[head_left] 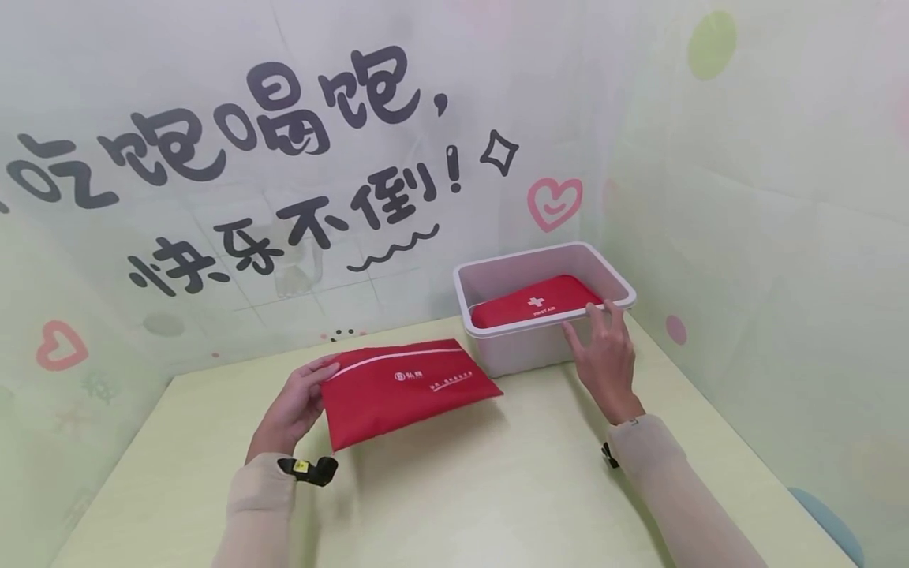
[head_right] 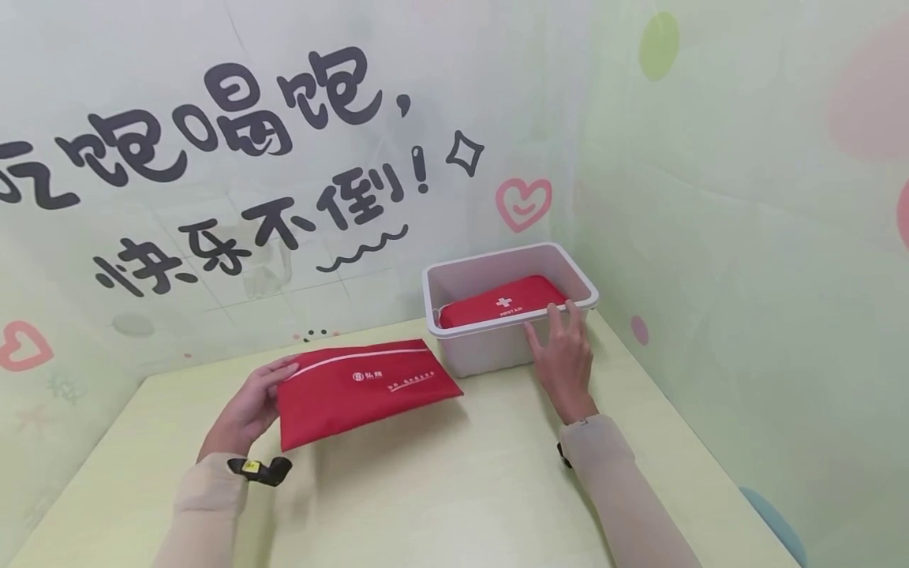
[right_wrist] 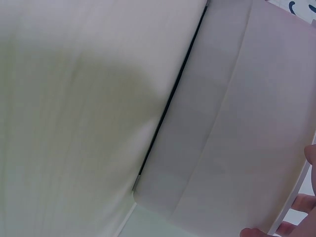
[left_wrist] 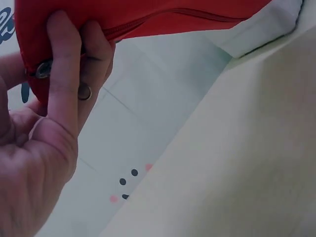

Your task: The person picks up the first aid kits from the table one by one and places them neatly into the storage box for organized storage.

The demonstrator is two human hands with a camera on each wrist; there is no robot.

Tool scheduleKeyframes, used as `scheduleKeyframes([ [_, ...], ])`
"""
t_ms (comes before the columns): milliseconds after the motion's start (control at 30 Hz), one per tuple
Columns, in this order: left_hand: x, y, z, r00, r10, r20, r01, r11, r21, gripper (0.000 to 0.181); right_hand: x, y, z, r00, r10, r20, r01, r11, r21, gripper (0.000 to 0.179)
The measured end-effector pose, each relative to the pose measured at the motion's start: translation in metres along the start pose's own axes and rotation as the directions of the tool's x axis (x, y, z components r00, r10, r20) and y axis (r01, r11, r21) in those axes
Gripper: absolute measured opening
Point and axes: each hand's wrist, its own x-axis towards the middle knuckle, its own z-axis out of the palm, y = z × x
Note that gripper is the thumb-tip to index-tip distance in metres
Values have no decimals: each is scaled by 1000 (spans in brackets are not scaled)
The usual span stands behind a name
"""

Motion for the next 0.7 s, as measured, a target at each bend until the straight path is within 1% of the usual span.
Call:
scheduleKeyframes([
  [100, 0, 9, -1, 1000, 16, -25, -18, 999, -51, 14, 0, -1, 0, 1000, -1, 2, 1, 1000, -2, 52],
  [200, -1, 18, -2, 998, 51, -46, -55, 993, -103, 14, 0, -1, 0, 1000, -1, 0, 1, 1000, -5, 52],
  [333, -3, 25, -3, 995, 74, -67, -84, 983, -164, 15, 0, -1, 0, 1000, 1, -2, -1, 1000, -4, 51],
  [533, -7, 32, -8, 994, 81, -76, -96, 970, -225, 18, 1, -1, 0, 1000, -1, 0, 1, 1000, 2, 51],
  [700, -9, 42, -10, 993, 82, -86, -103, 957, -271, 16, 1, -1, 0, 1000, -1, -5, 1, 1000, -3, 51],
])
